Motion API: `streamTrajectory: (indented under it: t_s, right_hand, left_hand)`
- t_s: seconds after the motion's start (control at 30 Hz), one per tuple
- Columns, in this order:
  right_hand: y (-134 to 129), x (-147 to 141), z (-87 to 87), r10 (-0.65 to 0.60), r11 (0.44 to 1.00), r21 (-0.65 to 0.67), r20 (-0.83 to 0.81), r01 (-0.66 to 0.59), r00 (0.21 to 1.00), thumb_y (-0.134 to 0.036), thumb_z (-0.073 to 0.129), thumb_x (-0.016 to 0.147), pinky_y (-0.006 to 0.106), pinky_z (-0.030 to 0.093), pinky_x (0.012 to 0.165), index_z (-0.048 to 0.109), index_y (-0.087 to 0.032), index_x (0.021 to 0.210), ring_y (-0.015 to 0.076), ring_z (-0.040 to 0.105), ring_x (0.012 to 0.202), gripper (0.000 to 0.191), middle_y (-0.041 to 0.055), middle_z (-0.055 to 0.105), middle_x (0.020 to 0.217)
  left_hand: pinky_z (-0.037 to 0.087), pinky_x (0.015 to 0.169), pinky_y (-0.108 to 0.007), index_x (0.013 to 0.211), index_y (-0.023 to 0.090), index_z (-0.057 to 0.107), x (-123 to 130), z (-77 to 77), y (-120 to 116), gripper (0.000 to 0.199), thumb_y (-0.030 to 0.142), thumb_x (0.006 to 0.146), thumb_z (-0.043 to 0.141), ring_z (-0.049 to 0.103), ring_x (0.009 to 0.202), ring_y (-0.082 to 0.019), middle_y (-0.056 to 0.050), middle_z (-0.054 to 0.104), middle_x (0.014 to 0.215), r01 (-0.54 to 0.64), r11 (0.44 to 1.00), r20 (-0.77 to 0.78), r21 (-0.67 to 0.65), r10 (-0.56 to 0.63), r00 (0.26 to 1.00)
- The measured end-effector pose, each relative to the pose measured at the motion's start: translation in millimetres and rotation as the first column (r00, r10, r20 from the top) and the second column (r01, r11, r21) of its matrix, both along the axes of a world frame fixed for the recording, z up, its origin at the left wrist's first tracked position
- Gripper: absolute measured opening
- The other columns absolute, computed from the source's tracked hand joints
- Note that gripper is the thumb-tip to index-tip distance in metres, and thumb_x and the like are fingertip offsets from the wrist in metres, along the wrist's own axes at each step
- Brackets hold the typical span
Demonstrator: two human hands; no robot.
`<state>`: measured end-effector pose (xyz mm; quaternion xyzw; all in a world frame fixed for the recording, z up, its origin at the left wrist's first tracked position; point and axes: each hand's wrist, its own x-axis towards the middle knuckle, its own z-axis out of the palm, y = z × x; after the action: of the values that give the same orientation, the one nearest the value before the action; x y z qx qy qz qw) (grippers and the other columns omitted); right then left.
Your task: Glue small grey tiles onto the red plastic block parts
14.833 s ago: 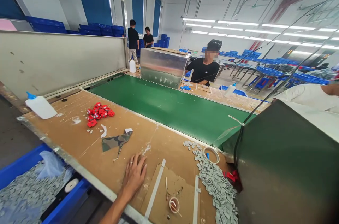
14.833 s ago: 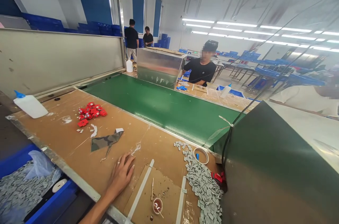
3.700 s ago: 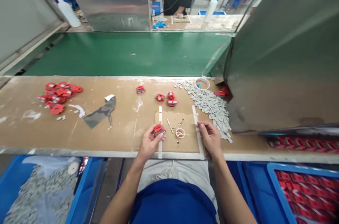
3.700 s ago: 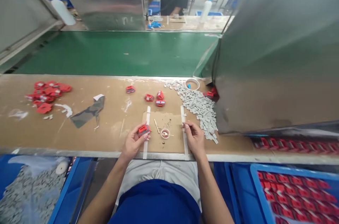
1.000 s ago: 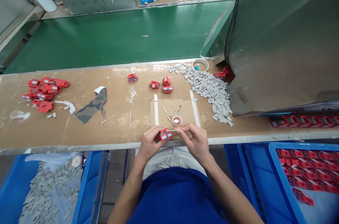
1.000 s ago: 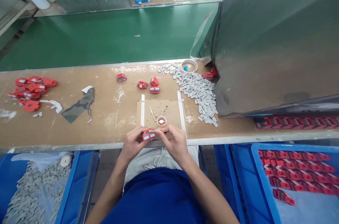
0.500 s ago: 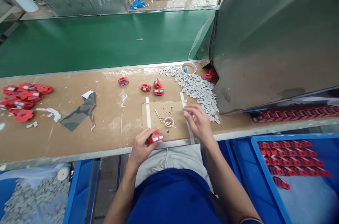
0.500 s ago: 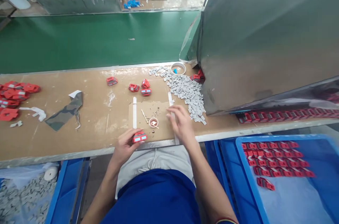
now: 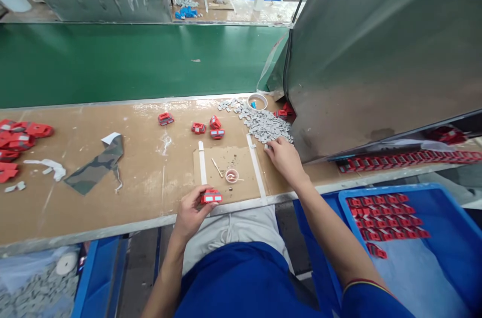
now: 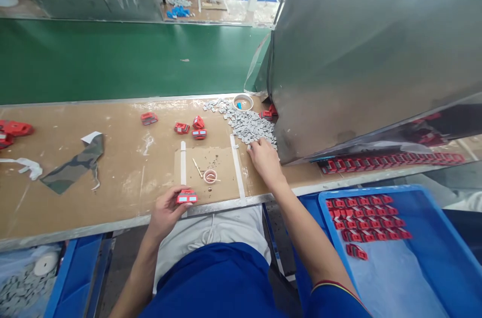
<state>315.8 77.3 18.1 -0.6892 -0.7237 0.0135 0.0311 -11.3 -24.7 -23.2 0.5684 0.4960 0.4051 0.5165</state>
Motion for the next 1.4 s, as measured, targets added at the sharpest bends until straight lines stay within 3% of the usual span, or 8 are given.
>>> streamTrajectory:
  t_s: [0.4, 0.53, 0.7, 0.9, 1.0, 1.13, 1.27, 1.4]
  right_hand:
    - [-6, -10, 23.9, 0.143, 0.983, -0.13, 0.081, -0.132, 0.986, -0.034, 0.061, 0.102, 0.032, 0.041, 0.073, 0.073, -0.013, 0.106, 0.0271, 0.066, 0.093, 0.025, 0.0141, 0.07, 0.102]
    - [-3, -9, 24.8, 0.218, 0.966, -0.15, 0.036, -0.21, 0.975, -0.019, 0.055, 0.103, 0.03, 0.04, 0.075, 0.072, -0.018, 0.116, 0.0228, 0.066, 0.094, 0.021, 0.0103, 0.07, 0.111]
    - [1, -6, 16.8, 0.215, 0.967, -0.141, -0.004, -0.213, 0.977, -0.015, 0.057, 0.099, 0.031, 0.038, 0.07, 0.072, -0.015, 0.089, 0.0231, 0.064, 0.083, 0.018, 0.0111, 0.068, 0.094]
    - [-33, -10, 22.8, 0.174, 0.984, 0.015, -0.22, -0.175, 0.96, -0.021, 0.055, 0.102, 0.029, 0.043, 0.071, 0.065, -0.018, 0.086, 0.0201, 0.062, 0.079, 0.019, 0.0071, 0.066, 0.087]
    - [-68, -29, 30.6, 0.192, 0.98, 0.163, -0.583, -0.117, 0.79, -0.028, 0.057, 0.103, 0.028, 0.045, 0.069, 0.063, -0.02, 0.084, 0.018, 0.06, 0.073, 0.021, 0.0038, 0.065, 0.08]
    - [-109, -69, 29.9, 0.112, 0.991, 0.06, -0.867, -0.122, 0.486, -0.032, 0.062, 0.101, 0.028, 0.05, 0.07, 0.067, -0.021, 0.084, 0.0173, 0.065, 0.077, 0.021, 0.0045, 0.071, 0.084]
    - [-122, -100, 19.7, -0.101, 0.985, -0.127, -0.974, -0.12, 0.205, -0.045, 0.072, 0.094, 0.028, 0.055, 0.067, 0.071, -0.021, 0.081, 0.0187, 0.069, 0.077, 0.028, 0.0063, 0.075, 0.085]
    - [-117, -113, 17.7, -0.213, 0.96, -0.229, -0.971, -0.161, 0.113, -0.047, 0.076, 0.089, 0.03, 0.057, 0.067, 0.072, -0.019, 0.08, 0.0185, 0.07, 0.073, 0.03, 0.0052, 0.075, 0.08]
  left_hand:
    - [0.062, 0.083, -0.03, 0.112, 0.018, 0.073, 1, 0.1, 1, 0.034, 0.042, 0.089, 0.077, 0.076, 0.09, -0.021, -0.009, 0.078, 0.103, -0.012, 0.998, -0.039, 0.054, 0.014, 0.999]
    - [0.062, 0.087, -0.031, 0.118, 0.018, 0.076, 1, 2.5, 2, 0.036, 0.04, 0.089, 0.077, 0.076, 0.097, -0.023, -0.011, 0.079, 0.11, -0.003, 0.995, -0.075, 0.095, 0.01, 0.997]
    - [0.061, 0.084, -0.031, 0.128, 0.019, 0.075, -1, 12.3, 6, 0.044, 0.038, 0.089, 0.077, 0.077, 0.093, -0.023, -0.011, 0.082, 0.106, 0.114, 0.98, -0.045, 0.164, -0.108, 0.993]
    - [0.062, 0.084, -0.032, 0.126, 0.017, 0.074, -3, 14.2, 5, 0.052, 0.038, 0.08, 0.087, 0.08, 0.089, -0.024, -0.011, 0.084, 0.1, 0.191, 0.98, 0.143, -0.058, -0.181, 0.973]
    - [0.062, 0.083, -0.031, 0.116, 0.017, 0.077, -4, 12.8, 5, 0.048, 0.041, 0.076, 0.09, 0.08, 0.086, -0.024, -0.011, 0.084, 0.098, 0.187, 0.975, 0.184, -0.117, -0.164, 0.969]
    - [0.061, 0.083, -0.031, 0.114, 0.018, 0.081, -5, 12.4, 7, 0.049, 0.048, 0.075, 0.09, 0.08, 0.087, -0.024, -0.011, 0.085, 0.096, 0.189, 0.977, 0.153, -0.097, -0.173, 0.973]
    - [0.06, 0.086, -0.033, 0.112, 0.021, 0.083, -6, 14.6, 9, 0.049, 0.053, 0.075, 0.088, 0.079, 0.09, -0.026, -0.012, 0.084, 0.099, 0.19, 0.981, 0.065, -0.022, -0.189, 0.98]
    - [0.06, 0.081, -0.033, 0.112, 0.022, 0.083, -6, 17.1, 10, 0.049, 0.055, 0.076, 0.087, 0.077, 0.084, -0.024, -0.011, 0.084, 0.094, 0.203, 0.979, 0.054, 0.028, -0.204, 0.978]
